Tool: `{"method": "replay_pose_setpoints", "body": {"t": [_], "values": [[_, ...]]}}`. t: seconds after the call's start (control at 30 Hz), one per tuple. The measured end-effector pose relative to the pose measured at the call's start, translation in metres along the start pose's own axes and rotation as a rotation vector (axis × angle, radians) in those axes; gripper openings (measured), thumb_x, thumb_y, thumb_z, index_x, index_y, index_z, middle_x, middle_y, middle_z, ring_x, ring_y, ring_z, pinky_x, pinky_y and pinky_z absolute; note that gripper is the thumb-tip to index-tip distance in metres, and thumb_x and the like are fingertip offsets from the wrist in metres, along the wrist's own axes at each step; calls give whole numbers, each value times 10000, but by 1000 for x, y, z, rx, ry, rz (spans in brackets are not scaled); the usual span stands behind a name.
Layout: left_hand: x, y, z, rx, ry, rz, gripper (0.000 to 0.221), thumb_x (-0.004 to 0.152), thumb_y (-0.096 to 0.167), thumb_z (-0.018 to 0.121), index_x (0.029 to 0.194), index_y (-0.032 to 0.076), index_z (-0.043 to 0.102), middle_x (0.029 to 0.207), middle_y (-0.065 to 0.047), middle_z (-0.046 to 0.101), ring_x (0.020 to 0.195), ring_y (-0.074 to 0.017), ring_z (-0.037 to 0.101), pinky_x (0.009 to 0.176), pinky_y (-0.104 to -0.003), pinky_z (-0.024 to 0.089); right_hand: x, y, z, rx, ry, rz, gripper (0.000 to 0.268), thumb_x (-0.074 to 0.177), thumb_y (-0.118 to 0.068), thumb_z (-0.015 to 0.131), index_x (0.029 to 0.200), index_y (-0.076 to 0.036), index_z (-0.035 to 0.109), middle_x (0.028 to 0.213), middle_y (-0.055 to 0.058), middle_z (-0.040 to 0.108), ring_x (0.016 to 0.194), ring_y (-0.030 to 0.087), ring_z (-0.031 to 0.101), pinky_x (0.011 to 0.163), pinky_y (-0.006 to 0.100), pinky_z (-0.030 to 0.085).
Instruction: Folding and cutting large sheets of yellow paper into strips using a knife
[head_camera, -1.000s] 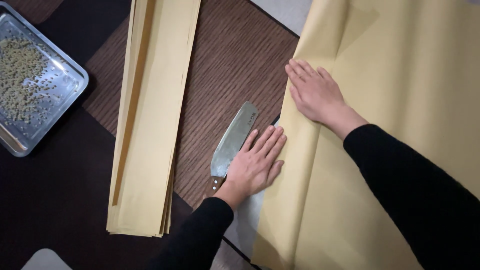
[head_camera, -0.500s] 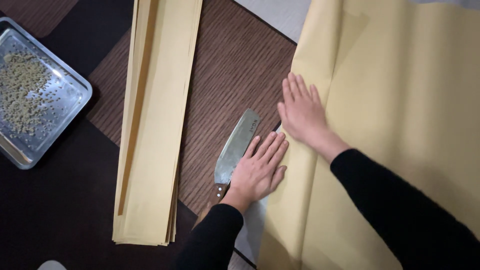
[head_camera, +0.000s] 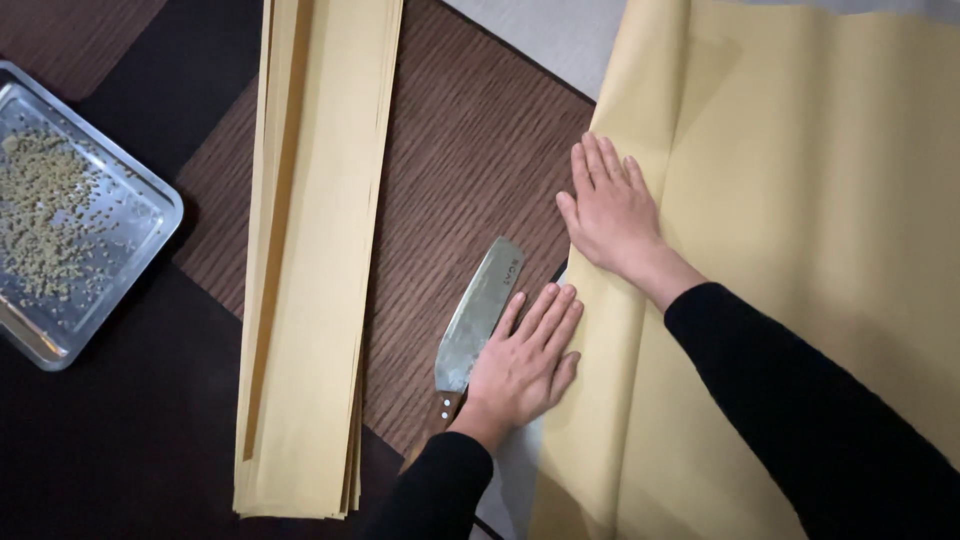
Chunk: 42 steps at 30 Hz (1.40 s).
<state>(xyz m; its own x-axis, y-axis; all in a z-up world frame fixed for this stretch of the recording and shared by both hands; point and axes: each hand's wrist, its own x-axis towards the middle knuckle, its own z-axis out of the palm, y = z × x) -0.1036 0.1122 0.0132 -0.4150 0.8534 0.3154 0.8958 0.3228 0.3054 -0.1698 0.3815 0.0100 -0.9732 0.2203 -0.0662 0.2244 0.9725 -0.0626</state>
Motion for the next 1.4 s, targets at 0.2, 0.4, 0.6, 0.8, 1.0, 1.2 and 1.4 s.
{"method": "replay_pose_setpoints", "body": {"t": [0.2,0.4,0.6,0.8,1.0,1.2,1.4], "values": [[3,-1,-3,-5,-21,0,698,1123,407,488,1736,73,470,1824,-158,452,1720,-301,368,1410,-590,185,29,14,-18,19,-86,15,801,1198,-507,349,1819,-3,299,1912,220,225,1771,393,184,1375,651,207],[10,5,-18,-127,-112,-75,706,1139,386,485,1731,4,453,1859,-158,382,1738,-294,306,1405,-545,174,62,28,-22,19,-100,-15,785,1173,-438,287,1786,49,219,1899,225,162,1752,364,114,1375,608,156],[10,5,-15,-115,-114,-75,715,1129,382,514,1734,6,456,1865,-143,376,1740,-293,303,1399,-544,184,83,36,-37,67,-146,13,787,1167,-435,279,1795,31,194,1906,197,144,1756,335,92,1384,592,135],[11,4,-18,-159,-150,-88,713,1150,397,448,1749,12,422,1866,-150,365,1742,-291,285,1404,-549,141,101,39,-54,66,-225,34,765,1174,-437,280,1809,-23,176,1920,152,90,1757,311,58,1392,594,128],[14,5,-22,-171,-109,-82,698,1143,384,499,1722,-5,467,1850,-166,395,1730,-300,326,1397,-549,175,113,39,-62,75,-243,34,777,1187,-475,252,1798,-1,185,1910,195,89,1751,347,61,1391,588,129],[15,5,-18,-159,-131,-97,694,1133,393,495,1724,27,482,1845,-137,418,1722,-281,343,1397,-542,176,82,23,-27,-25,-118,-3,833,1183,-479,285,1770,103,183,1879,304,142,1745,425,91,1366,629,156],[18,3,-22,-169,-129,-90,689,1124,367,516,1717,16,494,1845,-147,418,1722,-293,347,1391,-540,194,85,27,-9,-20,-29,-6,844,1187,-502,312,1767,106,240,1875,309,181,1744,436,120,1360,631,162]]}}
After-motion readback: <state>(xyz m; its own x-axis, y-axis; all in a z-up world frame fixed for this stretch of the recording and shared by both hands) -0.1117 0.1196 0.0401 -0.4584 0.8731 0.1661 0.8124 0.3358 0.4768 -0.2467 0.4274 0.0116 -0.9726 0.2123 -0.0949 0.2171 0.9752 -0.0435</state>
